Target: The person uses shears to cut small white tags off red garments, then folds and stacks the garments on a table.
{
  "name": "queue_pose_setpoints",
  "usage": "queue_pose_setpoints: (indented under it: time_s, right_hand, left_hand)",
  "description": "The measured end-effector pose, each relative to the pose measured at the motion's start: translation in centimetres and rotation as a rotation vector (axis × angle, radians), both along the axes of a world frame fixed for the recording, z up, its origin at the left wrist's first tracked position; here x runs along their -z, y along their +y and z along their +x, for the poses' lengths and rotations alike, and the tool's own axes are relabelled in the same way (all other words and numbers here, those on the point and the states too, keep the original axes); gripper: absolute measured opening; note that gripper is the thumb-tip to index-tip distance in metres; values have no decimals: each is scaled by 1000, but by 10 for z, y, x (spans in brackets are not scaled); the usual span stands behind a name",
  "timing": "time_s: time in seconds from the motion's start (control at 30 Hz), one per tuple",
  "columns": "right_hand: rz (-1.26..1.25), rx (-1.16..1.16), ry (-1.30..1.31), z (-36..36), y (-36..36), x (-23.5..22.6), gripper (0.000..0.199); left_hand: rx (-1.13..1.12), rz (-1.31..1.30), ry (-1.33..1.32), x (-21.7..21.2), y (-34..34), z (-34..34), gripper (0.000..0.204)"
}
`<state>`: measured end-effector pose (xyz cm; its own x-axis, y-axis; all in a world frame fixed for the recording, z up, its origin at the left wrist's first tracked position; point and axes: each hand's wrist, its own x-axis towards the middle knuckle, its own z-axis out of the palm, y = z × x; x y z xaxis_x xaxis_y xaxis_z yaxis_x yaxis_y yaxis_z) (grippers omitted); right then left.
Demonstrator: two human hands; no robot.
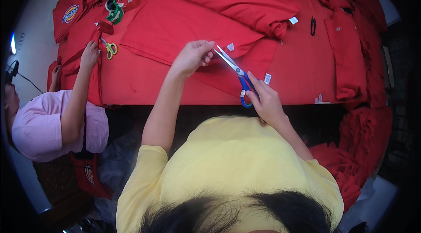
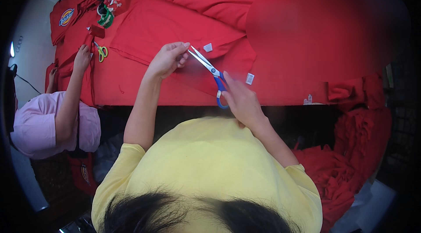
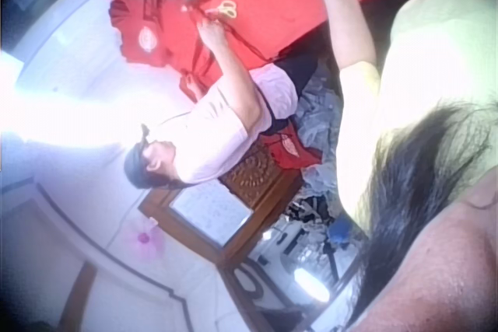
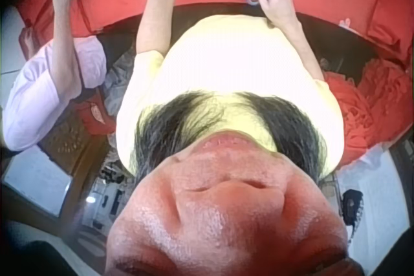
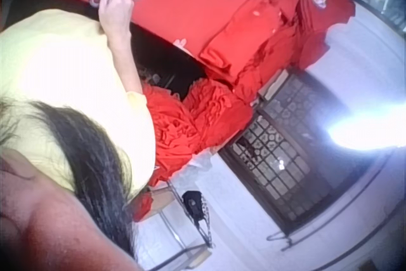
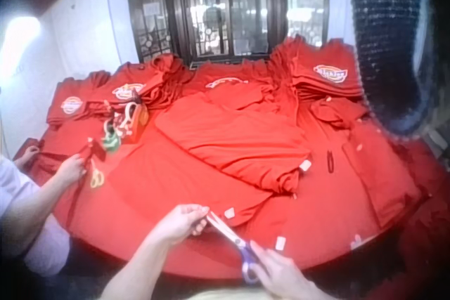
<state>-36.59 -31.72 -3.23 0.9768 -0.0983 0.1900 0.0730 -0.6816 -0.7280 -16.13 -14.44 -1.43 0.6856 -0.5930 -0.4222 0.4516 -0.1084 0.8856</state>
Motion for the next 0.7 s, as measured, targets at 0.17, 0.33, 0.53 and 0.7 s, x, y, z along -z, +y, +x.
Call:
queue_pose_setpoints:
  time_s: [0.17,0.33,0.53,0.7]
  right_hand:
    - [-64,12,-39,3,3,5,53]
    - [253,83,35,4,1,13,49]
    - [868,96,-123,59,-6,-15,58]
    - [777,-56,-99,110,4,-7,63]
  left_hand:
    - [-27,-34,34,-1,0,-3,21]
    - [-24,-47,37,-1,4,-5,20]
    - [5,-25,-8,-8,9,-11,20]
    - [22,33,-48,-11,6,-17,20]
